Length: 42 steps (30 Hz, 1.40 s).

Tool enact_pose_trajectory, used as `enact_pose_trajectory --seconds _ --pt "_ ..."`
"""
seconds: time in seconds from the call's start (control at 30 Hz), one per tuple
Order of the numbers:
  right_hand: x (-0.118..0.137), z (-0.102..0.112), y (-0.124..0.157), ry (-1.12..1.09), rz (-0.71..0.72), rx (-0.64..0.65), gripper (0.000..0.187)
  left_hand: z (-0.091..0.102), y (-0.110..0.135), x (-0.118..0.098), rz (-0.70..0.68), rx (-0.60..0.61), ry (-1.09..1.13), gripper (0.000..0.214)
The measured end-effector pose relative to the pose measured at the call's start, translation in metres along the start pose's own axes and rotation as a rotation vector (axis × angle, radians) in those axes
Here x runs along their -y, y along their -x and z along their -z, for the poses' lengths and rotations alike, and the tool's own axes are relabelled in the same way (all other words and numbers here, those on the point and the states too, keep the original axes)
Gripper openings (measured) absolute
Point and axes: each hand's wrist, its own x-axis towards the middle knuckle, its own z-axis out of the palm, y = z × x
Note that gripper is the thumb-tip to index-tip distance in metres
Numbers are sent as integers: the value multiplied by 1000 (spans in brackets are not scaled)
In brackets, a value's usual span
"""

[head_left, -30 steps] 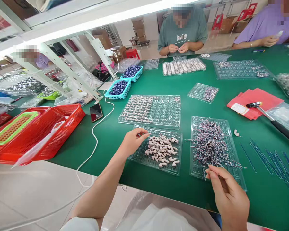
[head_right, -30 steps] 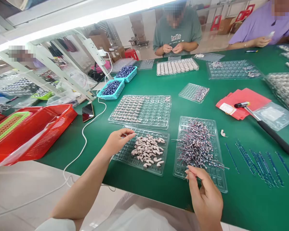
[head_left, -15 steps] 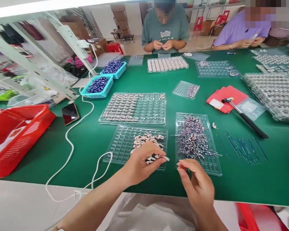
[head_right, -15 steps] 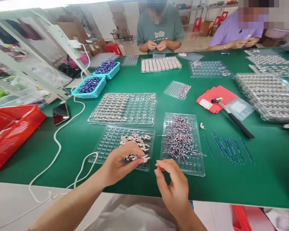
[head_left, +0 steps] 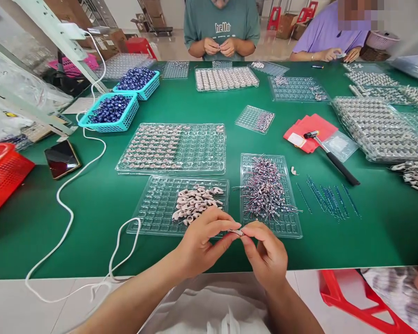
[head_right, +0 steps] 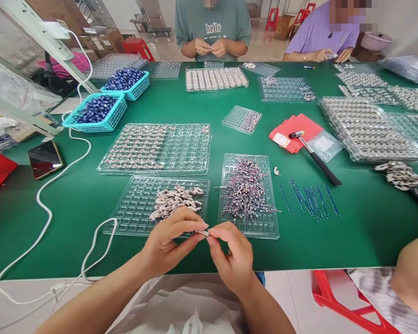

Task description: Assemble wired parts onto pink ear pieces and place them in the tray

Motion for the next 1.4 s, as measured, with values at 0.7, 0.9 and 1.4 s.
enact_pose_trajectory --seconds 0.7,0.9,1.4 --pt "0 1 -2 32 27 46 31 3 3 0 -20 16 -89 28" --pt "-2 0 -3 41 28 58 30 3 4 1 -13 2 -95 26" --pt "-1 16 -1 297 -185 76 33 49 -3 18 407 -110 -242 17"
